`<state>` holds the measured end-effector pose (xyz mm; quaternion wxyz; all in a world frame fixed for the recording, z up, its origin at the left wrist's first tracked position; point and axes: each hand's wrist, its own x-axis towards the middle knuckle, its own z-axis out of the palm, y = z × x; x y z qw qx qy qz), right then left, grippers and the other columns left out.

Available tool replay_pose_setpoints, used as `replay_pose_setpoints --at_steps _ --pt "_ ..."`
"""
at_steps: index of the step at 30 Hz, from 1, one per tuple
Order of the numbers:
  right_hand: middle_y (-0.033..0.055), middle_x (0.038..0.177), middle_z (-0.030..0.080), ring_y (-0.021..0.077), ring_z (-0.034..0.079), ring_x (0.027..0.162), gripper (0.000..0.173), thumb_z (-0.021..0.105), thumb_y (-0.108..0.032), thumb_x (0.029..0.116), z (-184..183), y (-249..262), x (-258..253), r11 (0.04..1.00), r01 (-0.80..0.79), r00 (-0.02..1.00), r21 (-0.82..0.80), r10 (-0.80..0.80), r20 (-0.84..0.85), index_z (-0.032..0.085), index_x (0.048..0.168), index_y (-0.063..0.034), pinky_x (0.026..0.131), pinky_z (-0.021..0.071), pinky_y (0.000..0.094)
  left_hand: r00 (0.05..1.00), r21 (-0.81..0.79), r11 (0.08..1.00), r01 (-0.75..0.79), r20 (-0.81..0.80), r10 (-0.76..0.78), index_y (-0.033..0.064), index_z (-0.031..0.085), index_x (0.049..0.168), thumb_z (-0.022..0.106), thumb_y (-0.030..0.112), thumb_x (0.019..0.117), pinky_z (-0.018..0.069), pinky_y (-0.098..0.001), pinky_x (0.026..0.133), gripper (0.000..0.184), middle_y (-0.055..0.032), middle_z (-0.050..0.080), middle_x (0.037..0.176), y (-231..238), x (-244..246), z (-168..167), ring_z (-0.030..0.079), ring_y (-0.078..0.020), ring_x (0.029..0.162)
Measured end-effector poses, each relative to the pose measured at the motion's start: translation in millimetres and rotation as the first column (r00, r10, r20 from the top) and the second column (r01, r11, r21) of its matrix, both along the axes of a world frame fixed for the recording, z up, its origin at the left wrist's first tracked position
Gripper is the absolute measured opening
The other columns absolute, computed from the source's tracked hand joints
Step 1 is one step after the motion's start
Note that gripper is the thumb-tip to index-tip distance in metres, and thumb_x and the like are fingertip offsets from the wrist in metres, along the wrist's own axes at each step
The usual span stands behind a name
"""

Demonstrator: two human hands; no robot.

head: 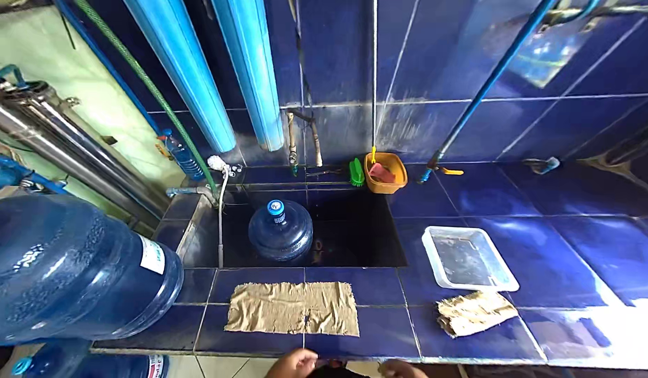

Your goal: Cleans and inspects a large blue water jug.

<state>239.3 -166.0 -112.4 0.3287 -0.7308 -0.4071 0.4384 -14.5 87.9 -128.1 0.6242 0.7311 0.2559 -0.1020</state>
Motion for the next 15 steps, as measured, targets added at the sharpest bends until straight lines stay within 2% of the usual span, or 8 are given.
replay_pose_setpoints --at_steps 3,5,6,8,9,11,13,15 --pt "0.0205 0.134 0.064 0.0377 0.061 0.125 0.045 0.062 -0.034 0.1013 -5.2 72.9 37.5 0.975 0.097 0.961 -0.201 -0.039 0.275 0.064 0.137 -0.0056 0.108 0.0471 0.0568 0.948 0.222 0.923 -0.316 0.116 0.296 0.0035 0.066 0.131 0.057 0.022 0.1043 0.0536 -0.044 0.104 0.033 -0.0139 0.068 0.129 52.7 -3.1 38.0 0.067 -0.0232 0.117" --pt "0.0192 0.146 0.056 0.0389 0.05 0.137 0.064 0.065 -0.049 0.0965 -3.4 125.9 44.5 0.936 0.102 0.926 -0.337 0.034 0.375 0.057 0.145 -0.0093 0.113 0.0395 0.0607 0.926 0.52 0.773 -0.365 0.118 0.358 0.0042 0.063 0.136 0.06 0.023 0.1011 0.0471 -0.0499 0.111 0.04 -0.0165 0.063 0.138 92.4 -12.9 42.9 0.06 -0.0296 0.129" --pt "0.0208 0.147 0.054 0.0403 0.048 0.139 0.069 0.068 -0.053 0.0931 -3.2 149.5 40.2 0.931 0.082 0.919 -0.357 0.068 0.387 0.057 0.144 -0.0072 0.113 0.0377 0.0628 0.918 0.649 0.674 -0.354 0.104 0.382 0.0035 0.062 0.138 0.064 0.024 0.0986 0.0437 -0.0552 0.113 0.044 -0.0203 0.059 0.142 111.0 -18.0 38.0 0.055 -0.0361 0.133" --pt "0.0227 0.139 0.06 0.0416 0.05 0.136 0.059 0.071 -0.045 0.0924 -3.5 185.0 27.3 0.933 -0.005 0.917 -0.36 0.148 0.37 0.064 0.132 -0.0026 0.112 0.0368 0.064 0.91 0.786 0.525 -0.328 0.113 0.399 0.0039 0.061 0.141 0.071 0.026 0.0917 0.0406 -0.0635 0.111 0.055 -0.0269 0.05 0.15 135.2 -24.1 22.0 0.05 -0.0471 0.137" --pt "0.0211 0.131 0.065 0.0401 0.055 0.131 0.047 0.069 -0.04 0.0946 -4.2 195.4 25.1 0.929 -0.04 0.919 -0.367 0.179 0.352 0.069 0.123 -0.0028 0.11 0.0388 0.0626 0.918 0.806 0.503 -0.313 0.121 0.378 0.0051 0.061 0.141 0.071 0.027 0.0902 0.0388 -0.0661 0.111 0.057 -0.0277 0.047 0.152 139.3 -24.9 13.6 0.047 -0.0492 0.138" --pt "0.0197 0.116 0.072 0.0392 0.065 0.116 0.036 0.065 -0.035 0.097 -9.3 196.5 33.8 0.929 -0.034 0.942 -0.369 0.153 0.299 0.072 0.115 -0.0041 0.101 0.0484 0.0627 0.956 0.818 0.523 -0.24 0.106 0.272 0.0102 0.062 0.142 0.071 0.033 0.0897 0.0337 -0.0726 0.11 0.058 -0.0249 0.044 0.156 136.3 -27.6 -1.2 0.042 -0.0489 0.143" --pt "0.0216 0.109 0.072 0.0393 0.069 0.106 0.035 0.069 -0.031 0.0966 -5.7 182.4 58.0 0.935 0.06 0.981 -0.349 0.01 0.195 0.071 0.113 -0.0008 0.095 0.0523 0.0619 0.99 0.813 0.571 -0.113 0.045 0.133 0.0147 0.059 0.146 0.071 0.042 0.0906 0.0258 -0.077 0.112 0.063 -0.0189 0.041 0.16 130.0 -25.8 -14.6 0.036 -0.0466 0.147" --pt "0.0228 0.107 0.072 0.0401 0.069 0.103 0.037 0.07 -0.032 0.0965 -1.1 171.1 79.3 0.919 0.101 0.983 -0.38 -0.034 0.179 0.07 0.114 0.0009 0.094 0.0522 0.0622 0.999 0.812 0.584 -0.003 -0.022 0.035 0.0175 0.053 0.151 0.067 0.051 0.0924 0.0232 -0.0814 0.109 0.069 -0.0136 0.038 0.163 128.3 -15.5 -28.6 0.033 -0.0457 0.15"
